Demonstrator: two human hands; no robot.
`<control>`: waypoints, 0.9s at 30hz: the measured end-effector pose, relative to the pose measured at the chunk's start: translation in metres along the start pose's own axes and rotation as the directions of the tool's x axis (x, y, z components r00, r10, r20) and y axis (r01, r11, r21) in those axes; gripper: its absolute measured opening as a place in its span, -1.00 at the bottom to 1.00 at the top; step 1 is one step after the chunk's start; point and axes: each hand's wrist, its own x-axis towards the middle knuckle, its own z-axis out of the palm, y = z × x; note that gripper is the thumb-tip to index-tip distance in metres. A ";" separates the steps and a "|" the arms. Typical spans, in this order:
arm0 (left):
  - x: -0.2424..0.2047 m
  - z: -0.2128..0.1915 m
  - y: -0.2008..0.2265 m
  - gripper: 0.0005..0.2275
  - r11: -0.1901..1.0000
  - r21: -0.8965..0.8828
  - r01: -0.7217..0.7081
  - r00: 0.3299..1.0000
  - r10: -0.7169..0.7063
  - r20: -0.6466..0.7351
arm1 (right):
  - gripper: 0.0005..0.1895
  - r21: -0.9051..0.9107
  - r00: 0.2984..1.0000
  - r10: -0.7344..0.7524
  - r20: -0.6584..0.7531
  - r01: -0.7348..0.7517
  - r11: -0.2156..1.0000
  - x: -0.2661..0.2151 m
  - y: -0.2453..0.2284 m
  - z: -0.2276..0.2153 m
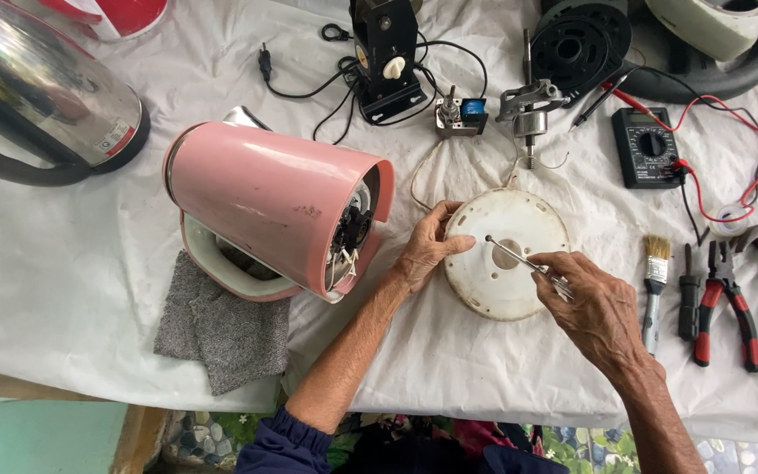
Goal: The person is using a screwdriver to remove screws from the bottom of a pink electric kettle's base.
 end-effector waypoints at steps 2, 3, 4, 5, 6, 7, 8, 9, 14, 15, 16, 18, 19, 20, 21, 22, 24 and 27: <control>0.001 0.000 0.000 -0.55 1.000 0.001 -0.007 1.000 0.007 0.000 | -0.83 -0.010 1.000 -0.003 0.014 0.003 1.000 0.002 -0.001 -0.002; 0.000 0.000 0.001 -0.55 1.000 0.005 -0.007 1.000 0.007 0.001 | -0.83 -0.020 1.000 -0.009 0.021 0.010 1.000 0.003 -0.001 -0.002; 0.000 0.001 0.002 -0.55 1.000 0.008 -0.007 1.000 0.007 0.001 | -0.83 -0.030 1.000 -0.015 0.027 0.016 0.999 0.003 -0.002 -0.002; -0.002 0.002 0.007 -0.55 1.000 0.007 -0.006 1.000 0.006 -0.001 | -0.83 -0.031 0.999 -0.015 0.030 0.016 0.999 0.003 0.000 -0.001; -0.004 0.004 0.013 -0.49 0.996 0.093 0.009 1.000 -0.011 0.015 | -0.82 -0.130 0.993 -0.116 0.001 0.115 0.985 0.003 0.002 -0.001; -0.005 0.006 0.018 -0.41 0.984 0.179 0.023 0.999 -0.028 0.029 | -0.81 -0.229 0.976 -0.217 -0.017 0.208 0.951 0.003 0.004 -0.001; -0.006 0.006 0.018 -0.41 0.984 0.178 0.024 0.999 -0.030 0.028 | -0.81 -0.229 0.976 -0.217 -0.015 0.208 0.951 0.003 0.003 -0.002; -0.006 0.006 0.018 -0.40 0.988 0.156 0.010 0.999 -0.016 0.038 | -0.81 -0.280 0.978 -0.210 0.009 0.204 0.938 0.004 0.001 -0.003; -0.006 0.008 0.020 -0.42 0.994 0.103 -0.024 0.999 0.021 0.037 | -0.78 -0.394 0.968 -0.241 0.077 0.251 0.884 0.012 -0.013 -0.012; -0.006 0.009 0.020 -0.42 0.991 0.130 -0.038 0.999 0.034 0.033 | -0.81 -0.440 0.962 -0.241 0.125 0.272 0.856 0.015 -0.015 -0.012; -0.006 0.009 0.020 -0.42 0.986 0.157 -0.052 0.998 0.048 0.028 | -0.84 -0.484 0.955 -0.239 0.174 0.294 0.824 0.018 -0.017 -0.012; -0.005 0.007 0.016 -0.42 0.987 0.145 -0.064 0.998 0.061 0.028 | -0.91 -0.491 0.948 -0.239 0.210 0.313 0.813 0.022 -0.027 -0.016; -0.005 0.007 0.014 -0.41 0.988 0.132 -0.078 0.997 0.075 0.027 | -0.92 -0.498 0.940 -0.239 0.245 0.333 0.800 0.024 -0.033 -0.018; -0.005 0.006 0.013 -0.41 0.988 0.131 -0.077 0.997 0.075 0.025 | -0.92 -0.498 0.939 -0.239 0.247 0.335 0.800 0.028 -0.036 -0.019; -0.004 0.006 0.012 -0.43 0.986 0.136 -0.093 0.996 0.089 0.030 | -0.89 -0.502 0.935 -0.193 0.297 0.325 0.801 0.031 -0.039 -0.020; -0.004 0.006 0.011 -0.44 0.984 0.141 -0.108 0.994 0.104 0.035 | -0.85 -0.508 0.927 -0.145 0.345 0.314 0.802 0.034 -0.043 -0.021; -0.003 0.006 0.011 -0.44 0.979 0.168 -0.113 0.993 0.110 0.029 | -0.84 -0.488 0.923 -0.112 0.369 0.294 0.822 0.043 -0.038 -0.024; -0.003 0.005 0.011 -0.44 0.969 0.217 -0.119 0.993 0.119 0.013 | -0.80 -0.459 0.911 -0.062 0.409 0.264 0.848 0.057 -0.043 -0.032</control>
